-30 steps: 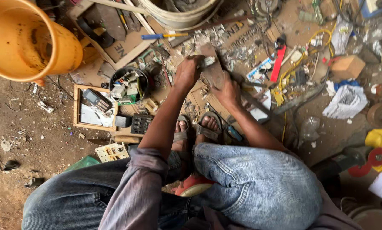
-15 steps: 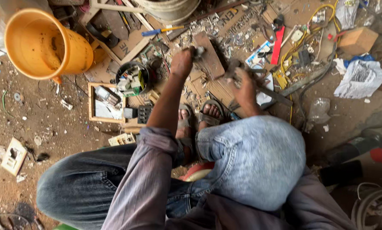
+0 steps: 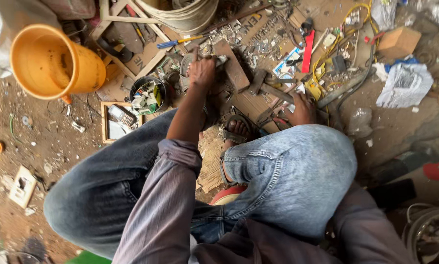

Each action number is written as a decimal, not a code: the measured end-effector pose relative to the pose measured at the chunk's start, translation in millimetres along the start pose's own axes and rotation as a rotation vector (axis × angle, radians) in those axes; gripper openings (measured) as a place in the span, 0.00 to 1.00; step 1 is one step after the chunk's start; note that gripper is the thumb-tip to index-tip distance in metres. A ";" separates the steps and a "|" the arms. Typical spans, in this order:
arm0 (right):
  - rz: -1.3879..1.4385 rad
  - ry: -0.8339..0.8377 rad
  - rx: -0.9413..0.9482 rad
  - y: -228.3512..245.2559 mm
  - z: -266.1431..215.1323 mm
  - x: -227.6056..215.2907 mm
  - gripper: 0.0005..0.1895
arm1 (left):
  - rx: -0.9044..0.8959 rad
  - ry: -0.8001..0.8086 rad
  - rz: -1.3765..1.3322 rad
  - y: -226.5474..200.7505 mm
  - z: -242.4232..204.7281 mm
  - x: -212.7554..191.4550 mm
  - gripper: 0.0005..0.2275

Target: The person sits on the ground and repeatedly hammers a small metal object placed on a wooden block. They use a hammer in their right hand to strike the object while holding it steady with their left hand. The person occasionally pauses to inspect the metal piece before resuming the hammering.

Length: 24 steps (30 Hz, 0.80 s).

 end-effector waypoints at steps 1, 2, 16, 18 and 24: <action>-0.054 0.029 -0.002 0.7 -2.3 0.8 0.27 | 0.051 -0.137 0.048 -2.4 -0.9 -5.1 0.17; -0.111 0.064 -0.023 -0.6 0.9 -0.2 0.28 | 0.083 -0.284 0.092 -4.7 -2.2 -11.0 0.18; 0.202 0.138 -0.044 67.5 42.6 -78.5 0.14 | 0.013 -0.041 0.030 0.2 -34.1 5.0 0.30; 0.281 0.193 0.017 89.1 55.6 -80.6 0.14 | 0.007 -0.077 0.245 -5.0 -38.0 -2.2 0.33; 0.158 0.247 0.009 130.6 87.3 -34.2 0.19 | -0.153 0.199 -0.089 -14.7 -55.7 -42.5 0.40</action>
Point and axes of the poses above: each hand's wrist, its own z-axis towards the middle knuckle, its own x-axis out of the palm, y = z × x, the point moved 1 cm from there along z, towards the middle knuckle, and after that the axes turned 4 degrees about -z, right-handed, at the moved point
